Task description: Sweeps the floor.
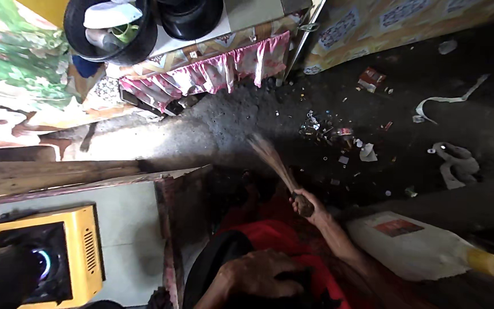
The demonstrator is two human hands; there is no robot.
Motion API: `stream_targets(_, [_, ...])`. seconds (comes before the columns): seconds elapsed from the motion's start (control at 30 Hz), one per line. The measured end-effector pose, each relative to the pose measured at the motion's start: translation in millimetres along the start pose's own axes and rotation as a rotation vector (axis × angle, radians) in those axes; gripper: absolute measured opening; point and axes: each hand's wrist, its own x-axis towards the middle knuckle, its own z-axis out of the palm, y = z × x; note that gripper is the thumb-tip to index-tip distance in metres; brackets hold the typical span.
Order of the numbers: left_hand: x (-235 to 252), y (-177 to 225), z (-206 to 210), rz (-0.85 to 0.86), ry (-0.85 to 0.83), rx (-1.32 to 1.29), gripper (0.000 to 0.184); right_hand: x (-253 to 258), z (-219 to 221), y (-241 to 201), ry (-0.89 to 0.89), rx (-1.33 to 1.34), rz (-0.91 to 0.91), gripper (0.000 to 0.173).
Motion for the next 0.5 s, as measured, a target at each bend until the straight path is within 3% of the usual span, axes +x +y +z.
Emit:
stream_targets(0.07, [-2,0,-1,-0.033,0.005,-0.001,0.043,-2,4,2,0.057,-0.108,-0.066,0.055])
stream_targets(0.1, [-3,1,-2,-0.052,0.003,-0.007,0.043,-11,7,7,0.071,-0.111,-0.072,0.058])
stream_targets(0.17, [-3,3,-2,-0.066,0.007,-0.018,0.042,-37,11,22,0.059,-0.061,-0.072,0.046])
stream_targets(0.23, [0,4,-3,-0.035,0.004,-0.014,0.042,-57,11,33,-0.037,-0.039,-0.062,0.047])
stream_targets(0.33, [5,6,-4,-0.023,-0.027,-0.005,0.044,-73,14,30,-0.112,0.017,0.063,0.024])
stream_targets(0.43, [8,9,-3,-0.034,-0.039,0.015,0.044,-45,-2,12,-0.130,0.029,0.117,0.026])
stream_targets(0.5, [7,8,-2,-0.040,-0.022,0.019,0.042,-14,-29,-5,-0.117,0.064,0.057,0.026])
